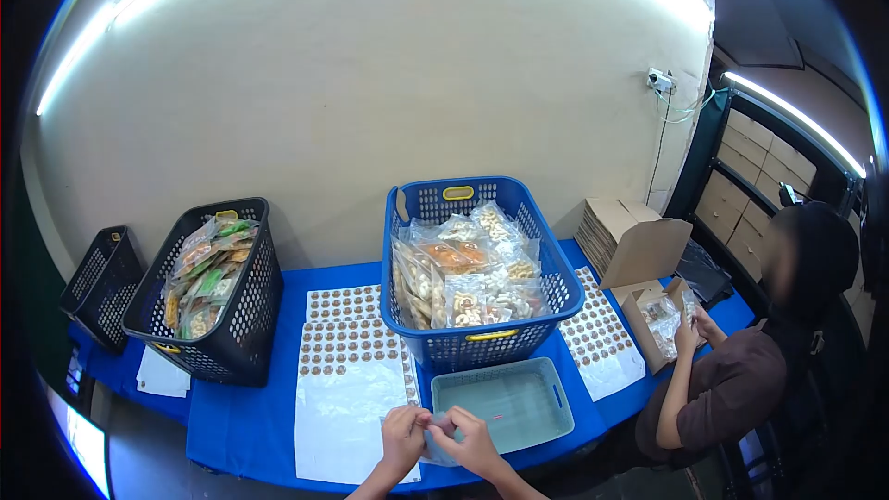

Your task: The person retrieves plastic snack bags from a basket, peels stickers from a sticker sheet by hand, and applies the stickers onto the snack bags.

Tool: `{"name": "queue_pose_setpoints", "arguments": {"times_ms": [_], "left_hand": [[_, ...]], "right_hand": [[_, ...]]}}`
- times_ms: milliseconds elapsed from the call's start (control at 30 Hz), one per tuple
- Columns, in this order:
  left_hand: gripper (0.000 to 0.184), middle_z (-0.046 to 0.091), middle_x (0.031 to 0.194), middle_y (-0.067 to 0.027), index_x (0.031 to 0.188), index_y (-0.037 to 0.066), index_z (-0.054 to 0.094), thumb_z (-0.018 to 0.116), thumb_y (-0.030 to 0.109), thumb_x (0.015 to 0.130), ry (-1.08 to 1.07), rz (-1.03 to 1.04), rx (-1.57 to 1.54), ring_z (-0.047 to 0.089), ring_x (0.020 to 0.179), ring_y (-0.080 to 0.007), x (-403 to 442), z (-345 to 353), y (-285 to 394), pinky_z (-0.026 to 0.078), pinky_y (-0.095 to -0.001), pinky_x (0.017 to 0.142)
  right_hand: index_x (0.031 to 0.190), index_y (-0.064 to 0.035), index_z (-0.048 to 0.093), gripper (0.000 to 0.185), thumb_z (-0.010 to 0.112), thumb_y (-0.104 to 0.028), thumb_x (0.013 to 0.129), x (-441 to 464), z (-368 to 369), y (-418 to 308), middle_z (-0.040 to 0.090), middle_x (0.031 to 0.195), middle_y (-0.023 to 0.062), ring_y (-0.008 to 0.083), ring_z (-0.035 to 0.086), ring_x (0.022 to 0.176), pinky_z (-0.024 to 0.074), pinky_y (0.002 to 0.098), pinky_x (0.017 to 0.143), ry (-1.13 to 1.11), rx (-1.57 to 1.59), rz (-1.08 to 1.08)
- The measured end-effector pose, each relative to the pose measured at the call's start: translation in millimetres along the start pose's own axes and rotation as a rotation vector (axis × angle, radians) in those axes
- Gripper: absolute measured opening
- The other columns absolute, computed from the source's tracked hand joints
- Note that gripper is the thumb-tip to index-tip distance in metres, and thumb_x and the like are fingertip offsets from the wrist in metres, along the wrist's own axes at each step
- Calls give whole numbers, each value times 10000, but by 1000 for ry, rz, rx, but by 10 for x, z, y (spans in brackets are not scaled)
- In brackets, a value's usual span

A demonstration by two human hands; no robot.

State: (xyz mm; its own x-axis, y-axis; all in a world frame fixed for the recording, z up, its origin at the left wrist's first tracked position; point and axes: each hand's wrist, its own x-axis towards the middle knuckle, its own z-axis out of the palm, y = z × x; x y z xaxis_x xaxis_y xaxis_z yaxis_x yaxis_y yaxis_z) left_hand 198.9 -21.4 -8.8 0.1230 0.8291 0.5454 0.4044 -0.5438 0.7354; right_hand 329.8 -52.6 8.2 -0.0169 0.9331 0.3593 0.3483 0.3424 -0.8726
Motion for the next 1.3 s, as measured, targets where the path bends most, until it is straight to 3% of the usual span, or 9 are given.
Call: {"name": "queue_pose_setpoints", "arguments": {"times_ms": [333, 467, 700, 900, 1000, 1067, 1167, 1267, 1300], "left_hand": [[220, 497, 598, -97, 676, 17, 509, 496, 150, 852, 266, -15, 41, 500, 568, -244, 153, -267, -136, 389, -325, 547], [287, 401, 600, -6, 687, 27, 453, 403, 182, 924, 503, -253, -269, 379, 563, -90, 411, -527, -283, 310, -234, 520], [323, 339, 581, 14, 650, 93, 370, 360, 232, 941, 151, -284, -1036, 339, 552, -94, 416, -166, 79, 332, -258, 582], [291, 354, 590, 8, 696, 104, 413, 377, 272, 930, -172, -598, -1949, 388, 598, -129, 315, 129, 65, 377, -326, 769], [327, 435, 673, -26, 767, 84, 462, 328, 331, 934, -66, -653, -1549, 467, 756, -188, 308, 109, 45, 376, -371, 801], [497, 492, 1052, -141, 1044, 46, 475, 259, 472, 907, -234, -701, -1670, 430, 1085, -300, 241, 67, -154, 327, -463, 927], [703, 267, 1358, -201, 1295, 18, 289, 278, 568, 858, -478, -823, -1688, 301, 1235, -363, 212, -136, -100, 231, -520, 1015], [715, 288, 1345, -205, 1305, 13, 268, 281, 568, 855, -576, -940, -1537, 318, 1220, -375, 95, -152, -182, 255, -520, 1002], [694, 288, 1344, -205, 1314, 13, 249, 370, 518, 853, -646, -900, -1568, 326, 1220, -364, 61, -133, -211, 276, -493, 999]], "right_hand": [[719, 13, 529, 129, 621, -77, 734, -148, 193, -118, 466, 644, 68, 143, 468, 558, 388, 268, 536, -72, 104, 8], [702, 9, 552, 99, 622, -51, 737, -302, 116, 73, 517, 671, 42, 96, 508, 617, 407, 222, 582, -211, 114, 67], [1165, -24, 449, 366, 549, -199, 861, -583, 105, 579, 523, 1039, 68, 135, 537, 896, 450, 277, 781, -114, 712, 631], [1165, 20, 448, 342, 500, -163, 880, -800, 33, 681, 518, 1125, 103, 182, 521, 1010, 422, 342, 873, -171, 1299, 687], [1126, 47, 477, 325, 536, -121, 853, -803, -182, 602, 570, 1038, 108, 193, 559, 956, 435, 326, 865, -57, 1140, 669], [1127, 44, 477, 332, 550, -113, 843, -795, -379, 550, 575, 1030, 112, 197, 569, 941, 441, 323, 862, 35, 860, 636], [1118, 12, 496, 321, 553, -137, 839, -809, -716, 308, 577, 1033, 85, 196, 578, 884, 454, 324, 803, 197, 1135, 522], [1108, -16, 504, 307, 535, -178, 849, -829, -805, 628, 578, 1038, 83, 199, 578, 848, 456, 314, 731, -60, 1963, 77], [1098, -38, 506, 297, 517, -209, 856, -834, -814, 694, 579, 1039, 88, 201, 573, 846, 448, 302, 682, 15, 1856, 97]]}}
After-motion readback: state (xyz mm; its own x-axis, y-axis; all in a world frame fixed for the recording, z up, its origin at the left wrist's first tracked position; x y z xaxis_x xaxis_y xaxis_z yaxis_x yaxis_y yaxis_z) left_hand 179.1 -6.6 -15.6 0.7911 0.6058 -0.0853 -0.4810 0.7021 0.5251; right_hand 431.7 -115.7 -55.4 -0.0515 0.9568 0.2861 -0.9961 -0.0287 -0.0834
